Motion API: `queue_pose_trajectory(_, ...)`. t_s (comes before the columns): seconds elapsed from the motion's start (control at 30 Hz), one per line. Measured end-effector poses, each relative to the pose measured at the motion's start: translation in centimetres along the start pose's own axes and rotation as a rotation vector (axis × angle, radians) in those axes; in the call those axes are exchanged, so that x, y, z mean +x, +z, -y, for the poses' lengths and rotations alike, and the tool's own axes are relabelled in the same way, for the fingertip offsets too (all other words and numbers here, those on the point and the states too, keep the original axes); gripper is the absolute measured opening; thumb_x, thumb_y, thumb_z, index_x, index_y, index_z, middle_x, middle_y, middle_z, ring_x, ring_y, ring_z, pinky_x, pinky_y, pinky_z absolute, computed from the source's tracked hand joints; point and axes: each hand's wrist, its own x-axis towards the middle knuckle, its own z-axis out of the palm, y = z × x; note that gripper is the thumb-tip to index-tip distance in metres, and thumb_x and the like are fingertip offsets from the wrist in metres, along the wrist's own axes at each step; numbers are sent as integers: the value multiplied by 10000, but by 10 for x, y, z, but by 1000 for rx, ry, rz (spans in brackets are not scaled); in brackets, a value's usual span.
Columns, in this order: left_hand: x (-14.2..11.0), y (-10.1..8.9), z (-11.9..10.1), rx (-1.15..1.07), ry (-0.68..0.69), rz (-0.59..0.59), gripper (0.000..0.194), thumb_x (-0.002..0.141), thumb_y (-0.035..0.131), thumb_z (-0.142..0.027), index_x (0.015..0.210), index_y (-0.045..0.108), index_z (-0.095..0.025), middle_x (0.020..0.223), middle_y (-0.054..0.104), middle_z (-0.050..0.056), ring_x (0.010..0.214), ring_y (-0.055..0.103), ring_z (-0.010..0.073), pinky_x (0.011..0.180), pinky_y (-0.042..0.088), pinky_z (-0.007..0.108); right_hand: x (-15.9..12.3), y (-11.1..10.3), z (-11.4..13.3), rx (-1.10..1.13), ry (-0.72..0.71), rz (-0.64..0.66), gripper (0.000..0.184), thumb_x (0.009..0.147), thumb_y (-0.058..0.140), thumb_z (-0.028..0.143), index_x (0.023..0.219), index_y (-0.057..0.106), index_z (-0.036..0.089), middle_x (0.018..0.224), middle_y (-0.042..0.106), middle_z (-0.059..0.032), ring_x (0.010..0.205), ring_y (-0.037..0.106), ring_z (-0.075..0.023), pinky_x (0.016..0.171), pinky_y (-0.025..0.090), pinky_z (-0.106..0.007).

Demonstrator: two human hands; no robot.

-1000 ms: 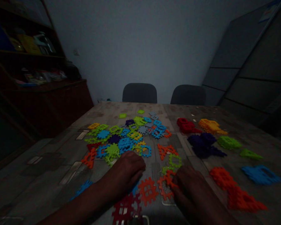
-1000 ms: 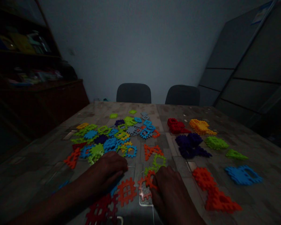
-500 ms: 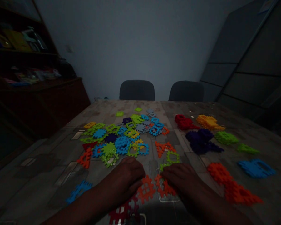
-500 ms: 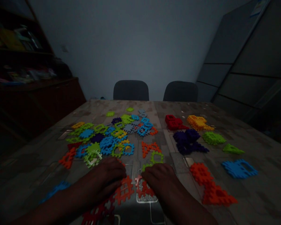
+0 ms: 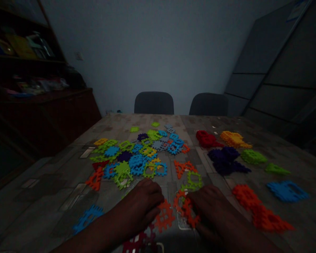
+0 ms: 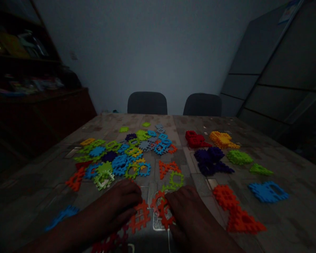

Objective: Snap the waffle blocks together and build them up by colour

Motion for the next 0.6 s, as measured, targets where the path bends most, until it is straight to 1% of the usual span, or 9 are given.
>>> queue_pose_trajectory(0.1,0,0,-1,-7,5,-6,69,950,575,-153,944,628,-197,1038,639,53,1000,575,243,909,427,384,-2,4,-1,-6,-61,0,451,712,694,73,1136,655,219,1085,694,-55,1050,588,-262,988,411,-408)
queue_pose_trajectory(0.17,0,-1,-3,-15,8,-13,77,950,571,-155,963,633,-198,1044,645,59,1006,578,248,908,434,384,-5,7,-4,-7,-71,-22,466,720,712,99,1168,651,215,1098,696,-68,1061,595,-271,974,427,-407)
queue_pose_trajectory(0.27,-1,-3,-8,-45,30,-41,140,961,560,-173,1067,641,-216,1106,654,65,1051,578,255,937,440,392,-12,13,-12,-16,-2,-72,475,761,710,160,1229,648,216,1161,689,-106,1097,600,-305,934,463,-423)
queue_pose_trajectory(0.37,0,-3,-13,-80,54,-47,219,947,606,-214,1165,626,-230,1201,655,78,1125,572,275,1017,420,438,-17,19,-18,-41,83,-34,439,777,715,218,1214,672,217,1165,697,-126,1072,618,-335,893,487,-453)
queue_pose_trajectory(0.43,3,-1,-15,-101,58,-22,314,922,659,-234,1231,605,-224,1251,653,90,1187,561,292,1107,354,506,-16,21,-19,-40,120,-5,451,805,700,250,1252,658,215,1178,695,-129,1080,619,-338,902,488,-463)
queue_pose_trajectory(0.5,6,1,-16,-119,63,18,439,885,710,-226,1302,572,-216,1312,644,100,1257,537,305,1182,240,575,-13,20,-17,-25,153,-12,419,841,671,273,1255,651,209,1170,692,-126,1074,622,-323,906,487,-453)
queue_pose_trajectory(0.57,7,5,-16,-134,82,53,508,861,735,-206,1335,554,-233,1375,625,89,1316,508,301,1216,146,601,-7,18,-15,-8,169,-43,319,870,644,278,1180,670,208,1144,692,-118,1051,627,-299,890,488,-421)
queue_pose_trajectory(0.6,8,6,-16,-138,90,63,507,858,736,-199,1329,559,-252,1401,616,73,1337,495,295,1222,124,601,-4,17,-15,-6,172,-68,274,876,636,275,1139,676,208,1125,693,-113,1037,629,-289,880,488,-407)
